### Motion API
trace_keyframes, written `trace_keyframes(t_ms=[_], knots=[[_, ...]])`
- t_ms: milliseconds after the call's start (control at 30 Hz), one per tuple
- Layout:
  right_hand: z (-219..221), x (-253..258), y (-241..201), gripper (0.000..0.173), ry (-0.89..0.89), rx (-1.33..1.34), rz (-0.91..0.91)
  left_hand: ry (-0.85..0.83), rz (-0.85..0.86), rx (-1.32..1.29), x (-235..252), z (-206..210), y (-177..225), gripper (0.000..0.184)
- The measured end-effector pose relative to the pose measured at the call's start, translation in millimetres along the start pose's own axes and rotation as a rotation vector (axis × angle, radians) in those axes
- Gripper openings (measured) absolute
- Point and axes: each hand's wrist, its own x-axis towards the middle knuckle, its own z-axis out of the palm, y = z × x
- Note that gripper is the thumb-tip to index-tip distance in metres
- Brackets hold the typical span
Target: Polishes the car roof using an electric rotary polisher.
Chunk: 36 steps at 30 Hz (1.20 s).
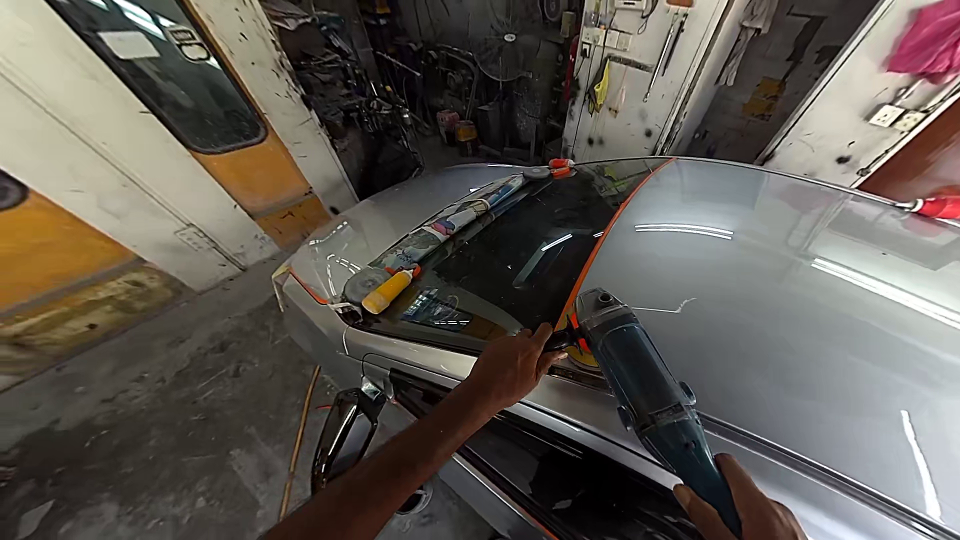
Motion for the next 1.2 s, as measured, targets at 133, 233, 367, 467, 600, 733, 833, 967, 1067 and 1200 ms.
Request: trace_keyframes(t_ms=[133, 233, 367, 467, 600, 733, 833, 967, 1067, 1200], knots=[[-13, 33, -4, 0.051, -0.002, 0.006, -0.004, 0.013, -0.005, -0.022, 32, -2, -10, 0.052], [-24, 66, -3, 0.045, -0.006, 0.043, 0.066, -0.029, 0.011, -0.014, 70, -8, -13, 0.052], [-46, 115, -14, 0.040, -0.031, 0.091, 0.165, -0.046, 0.037, -0.037, 129, -16, -21, 0.051], [-58, 149, -20, 0.040, 0.004, 0.088, 0.184, -0.051, 0.068, -0.048, 174, -18, -27, 0.052], [-73, 164, -26, 0.041, 0.027, 0.123, 0.230, -0.039, 0.110, -0.058, 207, -19, -26, 0.054], [-69, 145, -14, 0.040, -0.018, 0.134, 0.228, -0.050, 0.088, -0.040, 180, -19, -18, 0.053], [-59, 116, -15, 0.040, -0.077, 0.106, 0.208, -0.058, 0.033, -0.045, 136, -19, -16, 0.053], [-39, 86, -9, 0.043, -0.073, 0.060, 0.152, -0.069, 0.018, -0.017, 97, -11, -19, 0.055], [-34, 77, 3, 0.042, -0.020, 0.116, 0.135, -0.079, 0.069, 0.005, 105, -18, -8, 0.052], [-47, 69, 25, 0.041, 0.098, 0.214, 0.185, -0.095, 0.186, -0.013, 146, -27, 31, 0.050]])
